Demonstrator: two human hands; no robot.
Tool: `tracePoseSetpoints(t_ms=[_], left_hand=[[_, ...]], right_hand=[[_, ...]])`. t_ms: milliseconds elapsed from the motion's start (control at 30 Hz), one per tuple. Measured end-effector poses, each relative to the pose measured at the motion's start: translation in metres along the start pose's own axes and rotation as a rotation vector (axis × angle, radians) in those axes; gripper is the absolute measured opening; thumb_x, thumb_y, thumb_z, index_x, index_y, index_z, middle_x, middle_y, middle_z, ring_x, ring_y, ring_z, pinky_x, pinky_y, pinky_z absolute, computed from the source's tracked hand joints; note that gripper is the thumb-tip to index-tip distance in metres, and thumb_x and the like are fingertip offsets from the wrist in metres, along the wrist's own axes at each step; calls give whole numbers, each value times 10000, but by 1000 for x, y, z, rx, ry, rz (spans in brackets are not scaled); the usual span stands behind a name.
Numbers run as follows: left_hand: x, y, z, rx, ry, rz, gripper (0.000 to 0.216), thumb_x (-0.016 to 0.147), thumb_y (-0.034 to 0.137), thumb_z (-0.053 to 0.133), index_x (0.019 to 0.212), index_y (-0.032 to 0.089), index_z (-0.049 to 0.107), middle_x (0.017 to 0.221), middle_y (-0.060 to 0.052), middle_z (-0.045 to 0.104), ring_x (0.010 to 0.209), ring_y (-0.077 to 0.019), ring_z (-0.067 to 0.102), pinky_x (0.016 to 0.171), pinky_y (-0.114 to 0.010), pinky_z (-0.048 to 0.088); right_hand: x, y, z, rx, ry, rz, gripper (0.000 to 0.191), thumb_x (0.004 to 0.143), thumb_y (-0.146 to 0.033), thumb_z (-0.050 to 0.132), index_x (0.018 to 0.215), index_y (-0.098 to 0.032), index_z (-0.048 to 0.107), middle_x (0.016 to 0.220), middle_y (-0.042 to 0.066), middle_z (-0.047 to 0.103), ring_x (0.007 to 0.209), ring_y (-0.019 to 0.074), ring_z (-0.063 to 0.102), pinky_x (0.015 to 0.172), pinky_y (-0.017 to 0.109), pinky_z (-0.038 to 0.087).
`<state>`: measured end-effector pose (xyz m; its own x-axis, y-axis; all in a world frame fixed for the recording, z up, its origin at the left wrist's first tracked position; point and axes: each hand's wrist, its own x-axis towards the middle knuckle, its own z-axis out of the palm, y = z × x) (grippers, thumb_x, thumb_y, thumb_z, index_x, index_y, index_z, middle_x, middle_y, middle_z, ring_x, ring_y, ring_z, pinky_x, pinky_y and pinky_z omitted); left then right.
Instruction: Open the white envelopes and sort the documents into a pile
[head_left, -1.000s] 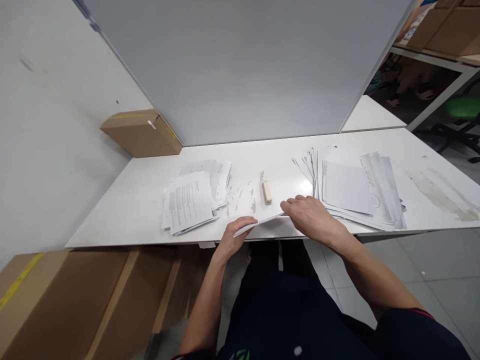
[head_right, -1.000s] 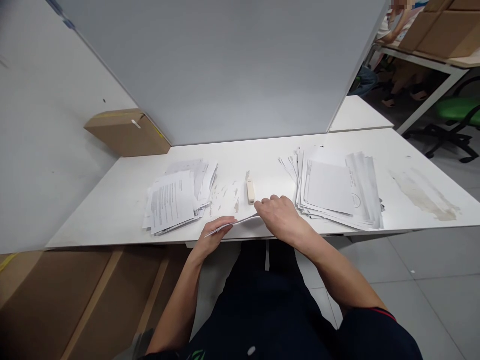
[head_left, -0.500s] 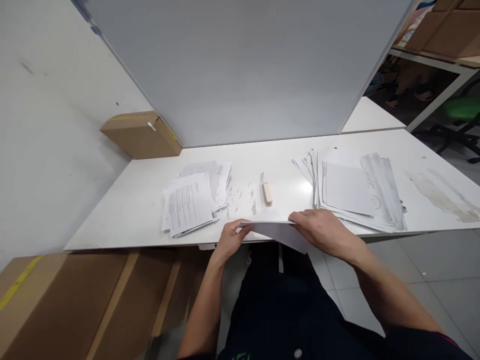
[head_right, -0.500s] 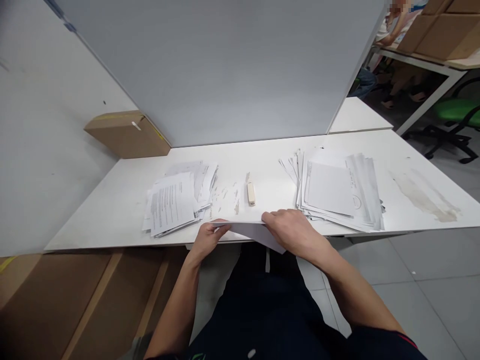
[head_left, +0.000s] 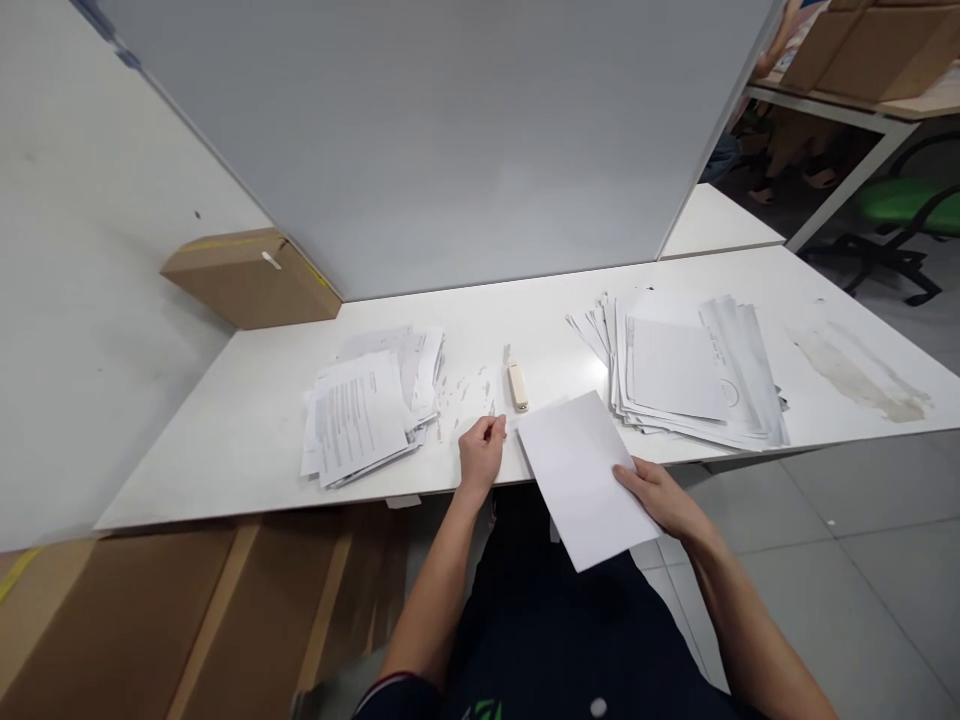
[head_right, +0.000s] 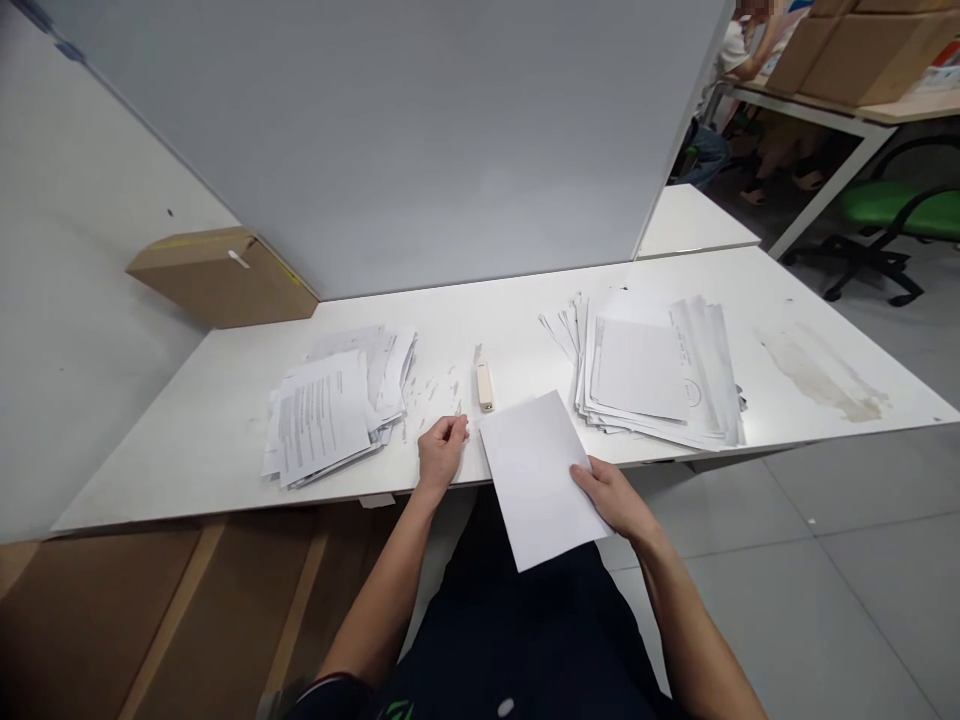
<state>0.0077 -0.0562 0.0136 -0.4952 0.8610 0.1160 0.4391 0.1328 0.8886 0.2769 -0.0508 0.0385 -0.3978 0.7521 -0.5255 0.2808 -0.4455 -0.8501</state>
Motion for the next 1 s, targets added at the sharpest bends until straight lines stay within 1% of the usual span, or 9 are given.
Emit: tracePoseSetpoints(t_ms=[167, 333, 400, 467, 567, 667, 733, 933, 1000], left_hand=[[-2, -5, 2, 48, 4, 54, 275, 821, 408, 484, 744, 175, 609, 611, 7, 602, 579, -113, 543, 586, -220, 414], [-1, -8, 2, 70, -28, 96, 256, 847, 358, 455, 937, 177, 613, 698, -7, 614, 641, -120, 565, 637, -233, 438], [0, -6, 2, 118, -52, 139, 288, 865, 329, 426, 1058, 180, 580, 751, -16, 609, 660, -120, 560, 653, -239, 442], [2, -3, 2, 210, -84, 210, 345, 885, 276, 379, 1197, 199, 507, 858, -33, 600, 728, -127, 560, 683, -246, 442], [5, 3, 5, 409, -141, 289, 441, 887, 192, 332, 1316, 273, 396, 991, -44, 551, 815, -140, 552, 647, -239, 431], [7, 4, 8, 581, -182, 292, 498, 860, 142, 352, 1308, 354, 400, 1003, -28, 512, 762, -133, 543, 554, -225, 394], [9, 3, 10, 626, -190, 288, 526, 841, 114, 363, 1291, 380, 419, 994, -18, 499, 726, -125, 534, 530, -222, 378], [11, -2, 12, 630, -170, 306, 568, 784, 48, 378, 1243, 362, 497, 954, -28, 505, 674, -128, 513, 491, -223, 348], [10, -3, 12, 640, -160, 336, 573, 783, 48, 376, 1258, 349, 488, 943, -32, 515, 678, -131, 513, 486, -219, 345]], right_hand=[[11, -4, -4, -31, 12, 11, 348, 797, -475, 495, 876, -148, 581, 734, 28, 643, 631, 160, 560, 553, 245, 407], [22, -9, -4, -82, 46, -9, 326, 793, -449, 490, 874, -149, 588, 757, 36, 659, 667, 180, 580, 569, 249, 420], [25, -11, -3, -94, 55, -10, 329, 792, -447, 486, 881, -148, 589, 766, 38, 662, 678, 184, 586, 580, 252, 426], [27, -14, -2, -108, 65, -8, 331, 791, -444, 485, 890, -146, 589, 777, 41, 665, 690, 188, 591, 586, 254, 430], [29, -17, -1, -118, 71, -8, 330, 787, -439, 486, 898, -145, 586, 787, 43, 667, 701, 193, 595, 587, 254, 432], [31, -18, -1, -116, 67, -5, 334, 791, -445, 479, 887, -142, 582, 778, 44, 662, 697, 193, 593, 589, 256, 431], [31, -18, -1, -121, 74, -9, 333, 793, -447, 477, 873, -141, 581, 770, 44, 657, 696, 193, 591, 590, 259, 429], [31, -18, 0, -138, 90, -24, 334, 792, -460, 475, 858, -149, 580, 753, 41, 653, 674, 194, 586, 577, 266, 426], [30, -17, 1, -165, 114, -31, 333, 791, -461, 469, 847, -153, 582, 745, 40, 650, 672, 197, 587, 574, 269, 428]])
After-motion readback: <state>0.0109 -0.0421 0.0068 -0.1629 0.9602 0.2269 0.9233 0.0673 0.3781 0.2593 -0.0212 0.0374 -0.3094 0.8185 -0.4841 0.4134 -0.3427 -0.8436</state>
